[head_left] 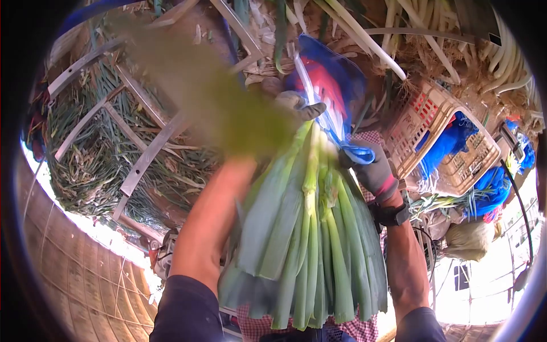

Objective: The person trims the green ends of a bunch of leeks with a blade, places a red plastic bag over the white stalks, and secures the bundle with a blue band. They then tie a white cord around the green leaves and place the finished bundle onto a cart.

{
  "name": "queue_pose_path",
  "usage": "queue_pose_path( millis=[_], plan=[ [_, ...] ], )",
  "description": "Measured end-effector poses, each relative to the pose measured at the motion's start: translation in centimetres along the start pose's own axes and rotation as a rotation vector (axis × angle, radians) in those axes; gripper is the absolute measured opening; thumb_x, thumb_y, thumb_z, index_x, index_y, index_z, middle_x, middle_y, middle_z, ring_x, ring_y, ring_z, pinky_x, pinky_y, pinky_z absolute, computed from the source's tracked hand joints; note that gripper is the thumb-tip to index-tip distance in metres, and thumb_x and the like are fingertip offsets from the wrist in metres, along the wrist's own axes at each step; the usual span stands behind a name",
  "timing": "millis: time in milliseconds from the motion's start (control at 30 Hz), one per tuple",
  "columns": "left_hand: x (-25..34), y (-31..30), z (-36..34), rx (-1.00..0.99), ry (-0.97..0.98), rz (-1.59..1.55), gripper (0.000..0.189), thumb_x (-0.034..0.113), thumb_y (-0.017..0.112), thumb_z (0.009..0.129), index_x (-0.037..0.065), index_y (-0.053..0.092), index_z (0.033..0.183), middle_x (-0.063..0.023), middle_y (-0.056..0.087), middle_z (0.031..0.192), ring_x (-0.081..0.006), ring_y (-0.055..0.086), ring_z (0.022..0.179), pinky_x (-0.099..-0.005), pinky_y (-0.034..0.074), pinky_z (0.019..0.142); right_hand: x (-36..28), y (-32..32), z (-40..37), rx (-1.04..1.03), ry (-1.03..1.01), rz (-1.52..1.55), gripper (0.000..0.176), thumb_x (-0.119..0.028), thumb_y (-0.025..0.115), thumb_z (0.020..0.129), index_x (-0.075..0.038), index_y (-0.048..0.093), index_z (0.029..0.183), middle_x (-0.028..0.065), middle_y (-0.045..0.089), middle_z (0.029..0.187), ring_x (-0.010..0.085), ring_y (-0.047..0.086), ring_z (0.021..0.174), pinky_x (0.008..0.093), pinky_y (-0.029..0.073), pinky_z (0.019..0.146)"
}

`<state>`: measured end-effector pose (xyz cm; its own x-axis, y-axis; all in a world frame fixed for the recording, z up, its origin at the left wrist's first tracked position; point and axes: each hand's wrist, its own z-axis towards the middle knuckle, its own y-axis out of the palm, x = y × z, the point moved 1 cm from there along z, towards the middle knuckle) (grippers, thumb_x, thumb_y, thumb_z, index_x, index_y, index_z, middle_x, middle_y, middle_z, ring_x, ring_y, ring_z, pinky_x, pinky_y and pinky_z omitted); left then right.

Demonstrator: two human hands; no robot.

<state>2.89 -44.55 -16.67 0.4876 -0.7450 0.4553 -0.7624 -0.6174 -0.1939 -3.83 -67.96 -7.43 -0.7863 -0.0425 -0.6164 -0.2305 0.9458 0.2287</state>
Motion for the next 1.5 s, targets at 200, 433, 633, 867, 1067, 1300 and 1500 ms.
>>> queue_pose_path(
  millis=[200, 433, 633, 867, 1067, 1300, 1500],
  plan=[
    [1.9, -0.7, -0.3, -0.082, -0.036, -0.431, 0.041, 0.03, 0.073, 0.09, -0.005, 0.068, 0.111, -0.01, 0.07, 0.104, -0.0149, 0.062, 0.089, -0.0307, 0.052, 0.082, -1.6, 1.2, -0.5, 0.074, 0.007, -0.042, 0.007, -0.004, 0.068, 0.084, -0.002, 0.068, 0.091, -0.0027, 0.063, 0.081, 0.0049, 0.056, 0.074, 0.0237, 0.046, 0.065],
    [0.8, -2.0, -4.3, 0.031, -0.163, -0.96, 0.033, 0.024, 0.066, 0.094, 0.002, 0.067, 0.118, -0.0058, 0.071, 0.106, -0.0145, 0.067, 0.089, -0.0322, 0.054, 0.083, 2.6, 0.0, 0.2, 0.159, -0.068, 0.201, 0.01, -0.009, 0.063, 0.093, 0.0, 0.065, 0.093, 0.0046, 0.067, 0.091, 0.013, 0.059, 0.082, 0.0297, 0.047, 0.079],
    [-1.0, -4.1, -12.4, 0.254, 0.235, -0.033, 0.032, 0.022, 0.055, 0.09, 0.006, 0.068, 0.115, -0.0142, 0.067, 0.119, -0.0322, 0.062, 0.114, -0.0426, 0.044, 0.103, 3.8, -1.6, 0.0, 0.184, -0.009, 0.297, 0.025, -0.013, 0.065, 0.094, 0.0, 0.063, 0.116, 0.0061, 0.067, 0.109, 0.0143, 0.061, 0.097, 0.0313, 0.048, 0.088],
    [4.1, -7.2, -26.9, 0.481, -0.032, 0.702, 0.012, 0.016, 0.069, 0.084, 0.005, 0.064, 0.087, -0.0112, 0.066, 0.093, -0.0346, 0.063, 0.088, -0.0475, 0.05, 0.077, 6.4, -3.1, -1.2, 0.157, 0.203, 0.045, 0.049, -0.006, 0.071, 0.084, 0.0, 0.057, 0.131, 0.0068, 0.064, 0.12, 0.0168, 0.061, 0.108, 0.0334, 0.048, 0.098],
    [5.9, -7.0, -32.4, 0.416, -0.058, 0.29, 0.01, 0.014, 0.069, 0.086, 0.008, 0.062, 0.081, -0.0062, 0.063, 0.075, -0.023, 0.061, 0.067, -0.036, 0.049, 0.063, 6.7, -1.9, -0.5, 0.197, 0.33, -0.383, 0.039, -0.017, 0.07, 0.084, 0.001, 0.065, 0.118, 0.0143, 0.071, 0.11, 0.0205, 0.067, 0.099, 0.0332, 0.051, 0.093],
    [3.3, -7.4, -32.2, 0.424, 0.077, 0.584, 0.01, 0.018, 0.068, 0.086, 0.009, 0.065, 0.09, -0.0108, 0.065, 0.083, -0.0329, 0.062, 0.074, -0.0422, 0.05, 0.066, 5.5, -1.7, -3.4, 0.316, 0.239, -0.368, 0.023, -0.016, 0.063, 0.084, 0.003, 0.067, 0.095, 0.0111, 0.067, 0.081, 0.0178, 0.062, 0.076, 0.0337, 0.05, 0.073],
    [4.1, -7.2, -29.5, 0.486, -0.162, 0.196, 0.009, 0.015, 0.067, 0.083, 0.007, 0.067, 0.088, -0.0127, 0.062, 0.08, -0.0359, 0.061, 0.075, -0.0444, 0.05, 0.066, 2.1, -0.8, -14.2, 0.383, 0.182, 0.105, 0.022, -0.014, 0.065, 0.088, -0.001, 0.052, 0.076, -0.0057, 0.043, 0.067, 0.0057, 0.037, 0.063, 0.0281, 0.031, 0.053]
  ],
)
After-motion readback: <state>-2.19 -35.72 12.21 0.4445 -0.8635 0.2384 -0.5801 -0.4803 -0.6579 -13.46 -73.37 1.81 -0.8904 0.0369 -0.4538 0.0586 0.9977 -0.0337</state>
